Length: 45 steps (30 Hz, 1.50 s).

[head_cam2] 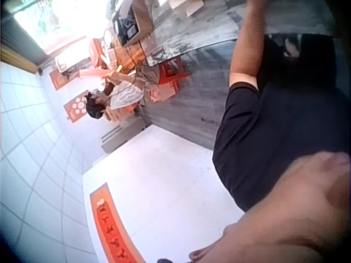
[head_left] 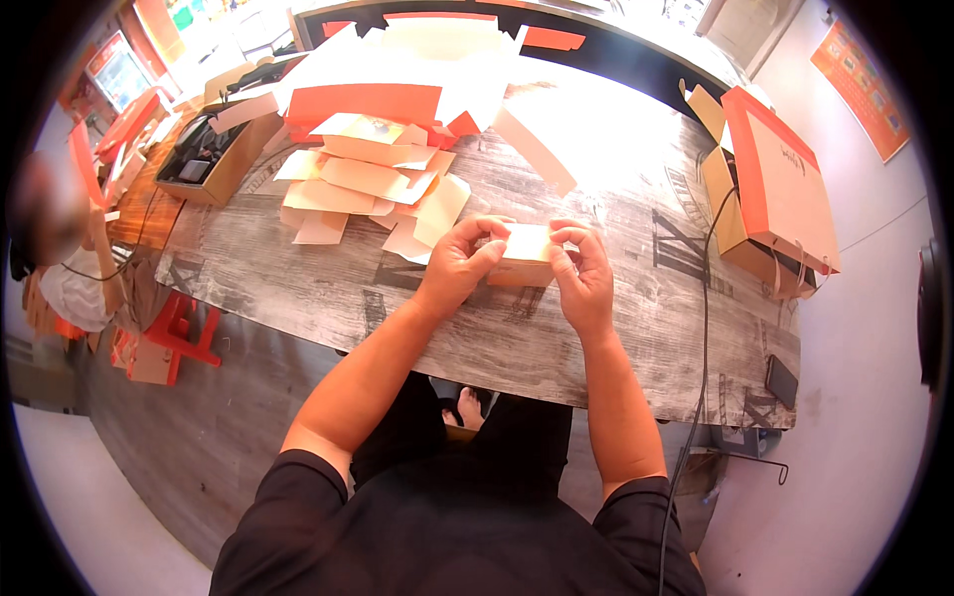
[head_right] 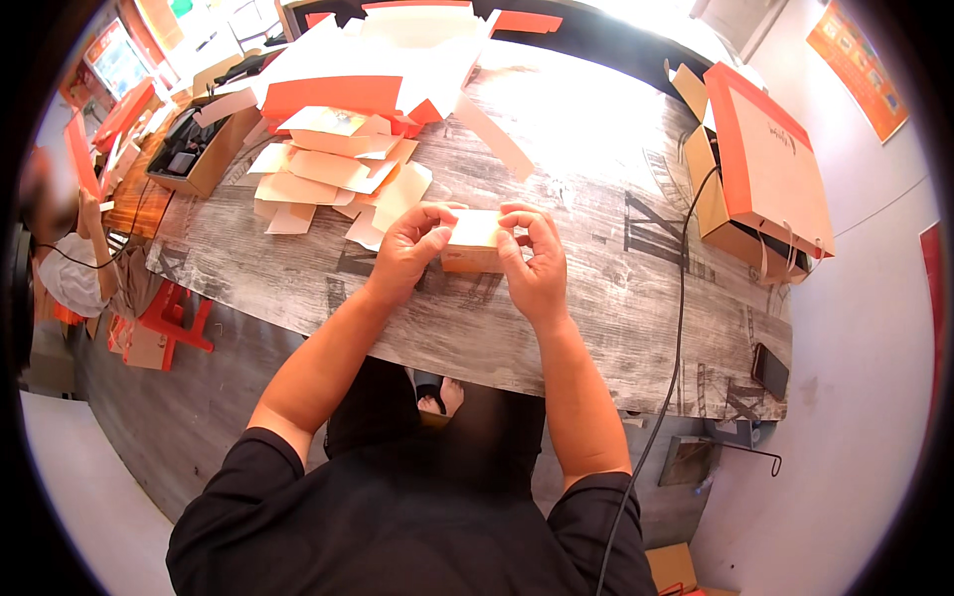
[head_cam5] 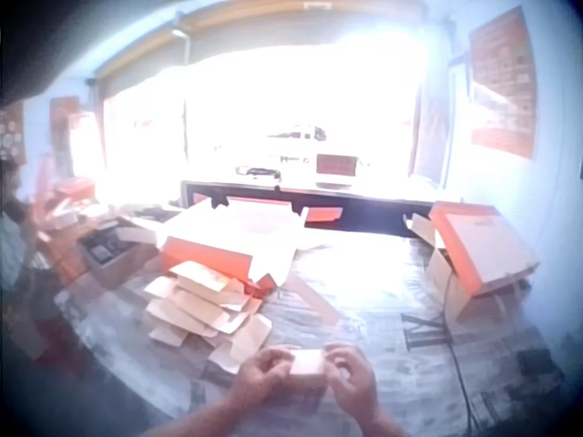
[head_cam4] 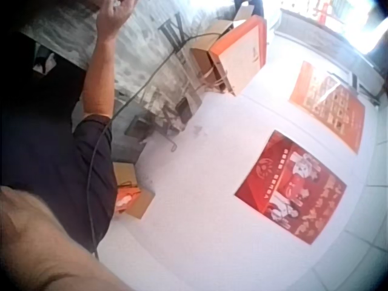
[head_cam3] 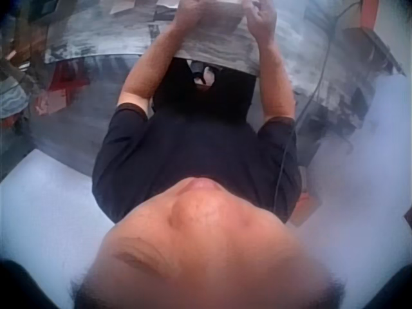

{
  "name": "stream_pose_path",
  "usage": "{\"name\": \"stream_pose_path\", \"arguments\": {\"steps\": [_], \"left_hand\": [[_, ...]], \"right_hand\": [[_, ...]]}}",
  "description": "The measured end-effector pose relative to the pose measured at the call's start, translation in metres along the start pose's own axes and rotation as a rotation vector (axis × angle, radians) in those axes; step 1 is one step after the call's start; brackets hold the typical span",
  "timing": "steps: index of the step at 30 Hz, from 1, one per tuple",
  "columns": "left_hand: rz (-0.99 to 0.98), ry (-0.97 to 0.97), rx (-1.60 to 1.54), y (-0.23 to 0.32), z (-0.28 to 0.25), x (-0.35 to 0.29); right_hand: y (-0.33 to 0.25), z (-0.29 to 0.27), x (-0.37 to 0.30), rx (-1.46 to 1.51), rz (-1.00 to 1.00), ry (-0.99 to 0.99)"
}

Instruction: The person assembles cardboard boxes by folding the pre-scored flaps and tucking them into place.

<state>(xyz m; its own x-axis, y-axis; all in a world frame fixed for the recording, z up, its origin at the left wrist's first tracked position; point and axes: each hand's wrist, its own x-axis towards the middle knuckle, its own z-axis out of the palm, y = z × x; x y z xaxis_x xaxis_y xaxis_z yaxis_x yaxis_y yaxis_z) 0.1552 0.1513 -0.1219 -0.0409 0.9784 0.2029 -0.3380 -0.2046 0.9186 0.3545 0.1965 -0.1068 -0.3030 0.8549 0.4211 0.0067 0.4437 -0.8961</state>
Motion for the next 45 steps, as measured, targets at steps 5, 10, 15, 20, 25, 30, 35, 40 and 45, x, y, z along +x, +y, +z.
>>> {"name": "stream_pose_path", "arguments": {"steps": [5,10,15,20,25,30,35,40,45], "left_hand": [[0.047,-0.006,0.028,-0.003,-0.003,0.001],[0.096,-0.01,0.081,-0.005,-0.005,0.003],[0.102,-0.029,0.107,-0.006,-0.004,0.004],[0.117,-0.021,0.182,-0.007,-0.003,0.002],[0.224,0.005,0.336,-0.005,-0.002,0.002],[0.308,-0.011,0.338,-0.006,-0.001,0.001],[0.652,-0.106,0.81,0.007,0.005,0.0],[0.866,-0.024,1.028,0.009,0.014,0.002],[0.855,-0.058,1.099,0.008,0.015,0.0]], "right_hand": [[-0.003,0.0,-0.001,-0.064,-0.018,-0.013],[-0.001,0.0,0.0,-0.079,-0.033,-0.02],[0.001,-0.001,-0.001,-0.101,-0.055,-0.012],[0.001,0.002,-0.001,0.006,-0.017,0.002],[0.002,0.004,0.0,-0.165,-0.142,0.029],[0.001,0.002,0.001,-0.143,-0.108,0.038],[0.009,-0.002,0.0,-0.025,-0.029,0.079],[0.006,-0.001,0.001,0.015,0.016,0.082],[0.01,-0.003,0.0,0.044,0.003,0.071]]}}
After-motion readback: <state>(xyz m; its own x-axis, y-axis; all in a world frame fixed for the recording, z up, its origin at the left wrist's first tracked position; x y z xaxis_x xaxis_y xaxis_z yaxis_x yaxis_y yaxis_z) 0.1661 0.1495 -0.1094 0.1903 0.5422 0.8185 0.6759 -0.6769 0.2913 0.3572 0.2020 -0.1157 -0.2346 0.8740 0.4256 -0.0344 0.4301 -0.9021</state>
